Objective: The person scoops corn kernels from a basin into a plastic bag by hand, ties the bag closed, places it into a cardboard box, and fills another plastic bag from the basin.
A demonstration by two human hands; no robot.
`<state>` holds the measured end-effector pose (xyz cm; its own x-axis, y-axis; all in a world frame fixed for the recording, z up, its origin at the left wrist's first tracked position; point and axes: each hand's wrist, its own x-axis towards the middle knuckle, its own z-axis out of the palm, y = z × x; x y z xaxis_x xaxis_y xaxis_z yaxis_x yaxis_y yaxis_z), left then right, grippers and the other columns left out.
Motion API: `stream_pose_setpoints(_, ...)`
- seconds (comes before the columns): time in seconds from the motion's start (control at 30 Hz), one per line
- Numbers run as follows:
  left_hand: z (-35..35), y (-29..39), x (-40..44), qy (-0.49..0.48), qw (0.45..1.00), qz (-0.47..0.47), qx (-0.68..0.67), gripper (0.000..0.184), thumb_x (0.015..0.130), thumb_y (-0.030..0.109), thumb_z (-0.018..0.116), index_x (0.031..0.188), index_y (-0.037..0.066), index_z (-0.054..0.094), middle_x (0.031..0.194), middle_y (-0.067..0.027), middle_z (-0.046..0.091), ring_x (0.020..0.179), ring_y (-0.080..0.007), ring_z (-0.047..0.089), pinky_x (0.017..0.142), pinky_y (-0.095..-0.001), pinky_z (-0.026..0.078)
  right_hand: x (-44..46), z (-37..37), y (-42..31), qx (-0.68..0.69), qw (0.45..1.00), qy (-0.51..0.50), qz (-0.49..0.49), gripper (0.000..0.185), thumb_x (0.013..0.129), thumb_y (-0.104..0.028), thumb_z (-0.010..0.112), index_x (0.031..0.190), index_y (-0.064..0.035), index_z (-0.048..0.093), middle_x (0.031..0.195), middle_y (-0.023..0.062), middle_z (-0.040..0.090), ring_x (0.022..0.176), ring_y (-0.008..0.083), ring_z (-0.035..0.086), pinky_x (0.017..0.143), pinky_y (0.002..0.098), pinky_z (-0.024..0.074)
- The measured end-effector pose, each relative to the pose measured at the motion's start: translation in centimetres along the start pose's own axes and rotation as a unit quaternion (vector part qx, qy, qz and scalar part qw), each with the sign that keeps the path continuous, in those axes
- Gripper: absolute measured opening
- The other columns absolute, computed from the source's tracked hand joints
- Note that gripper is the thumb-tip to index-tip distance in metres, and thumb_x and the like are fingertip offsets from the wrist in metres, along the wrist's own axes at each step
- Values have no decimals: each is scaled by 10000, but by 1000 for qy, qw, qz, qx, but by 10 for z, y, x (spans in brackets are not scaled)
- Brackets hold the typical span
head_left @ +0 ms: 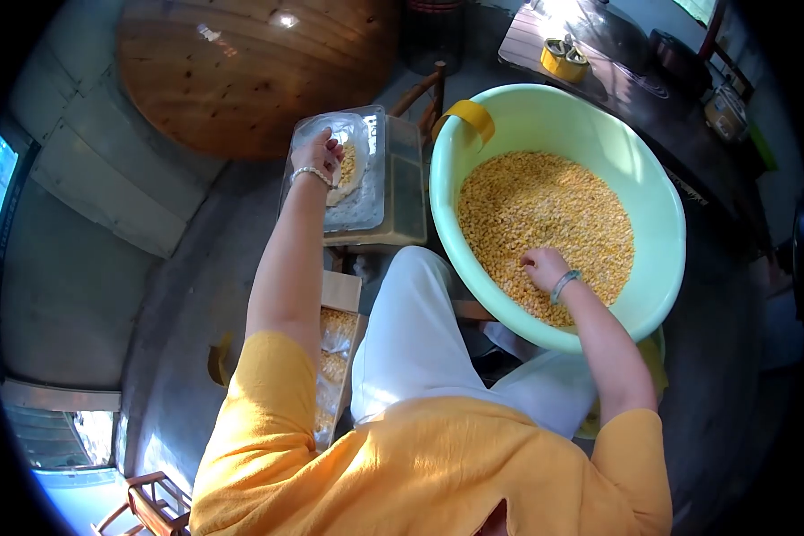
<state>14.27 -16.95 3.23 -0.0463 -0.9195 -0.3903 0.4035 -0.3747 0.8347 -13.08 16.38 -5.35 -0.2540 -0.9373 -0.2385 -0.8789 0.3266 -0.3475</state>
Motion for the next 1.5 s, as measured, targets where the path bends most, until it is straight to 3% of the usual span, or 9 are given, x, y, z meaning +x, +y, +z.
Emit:
stream_pose_setpoints(0.13,17,-21,37,68,930,97,348,490,686,380,716,905,-40,592,844,-183,627,658,-251,626,644,-348,509,1,-2,0,13,1000,-14,0,198,788,-148,489,875,-68,648,873,169,626,834,309,589,785,386,464)
stream_pose_setpoints(0.17,21,-28,44,98,893,141,417,687,612,502,720,972,-69,590,952,-227,618,873,-330,612,797,-359,467,1,-3,-1,23,1000,-20,7,198,787,-146,490,876,-67,648,871,169,627,833,307,589,786,384,465)
stream_pose_setpoints(0.4,26,-56,74,82,849,216,475,521,638,414,681,872,-50,635,931,-236,621,938,-359,581,831,-372,440,2,-1,5,84,995,-23,41,216,799,-131,476,901,-55,651,880,164,631,839,292,594,808,369,464)
stream_pose_setpoints(0.57,15,-34,34,27,960,121,252,151,750,169,649,754,35,579,619,-53,509,492,-126,468,457,-249,418,-2,-7,-2,79,995,-29,59,223,805,-125,471,912,-50,652,926,152,631,867,279,593,821,360,461)
stream_pose_setpoints(0.8,-55,-44,62,75,933,152,318,181,748,131,647,657,42,518,551,-21,494,387,-114,425,378,-262,365,-1,-8,-5,61,996,-44,47,203,803,-132,486,893,-57,651,892,160,629,835,282,595,797,369,469)
stream_pose_setpoints(0.93,-53,-34,54,8,996,-85,30,84,824,83,545,755,36,550,584,-25,531,383,-78,418,372,-220,369,1,-4,-1,41,998,-47,28,197,800,-131,495,894,-43,645,856,155,633,787,269,608,759,362,479)
stream_pose_setpoints(1.17,-34,-44,70,50,985,-60,-157,141,878,89,469,938,-4,556,734,-89,618,487,-145,545,406,-216,429,0,-3,3,86,995,-50,21,186,800,-126,510,891,-23,637,792,148,640,609,222,624,654,331,501)
stream_pose_setpoints(1.33,-21,-48,51,73,990,-2,119,465,752,248,677,1081,-4,468,897,-146,608,715,-225,616,532,-309,491,1,-4,3,81,994,-60,31,189,799,-124,518,905,-26,639,808,147,643,620,226,624,667,332,499)
stream_pose_setpoints(1.5,3,-33,10,217,869,42,444,802,598,362,791,1193,-6,398,1056,-198,575,1023,-325,548,868,-400,433,1,-6,2,80,993,-75,43,189,800,-139,525,900,-33,645,840,145,645,690,244,624,699,342,493)
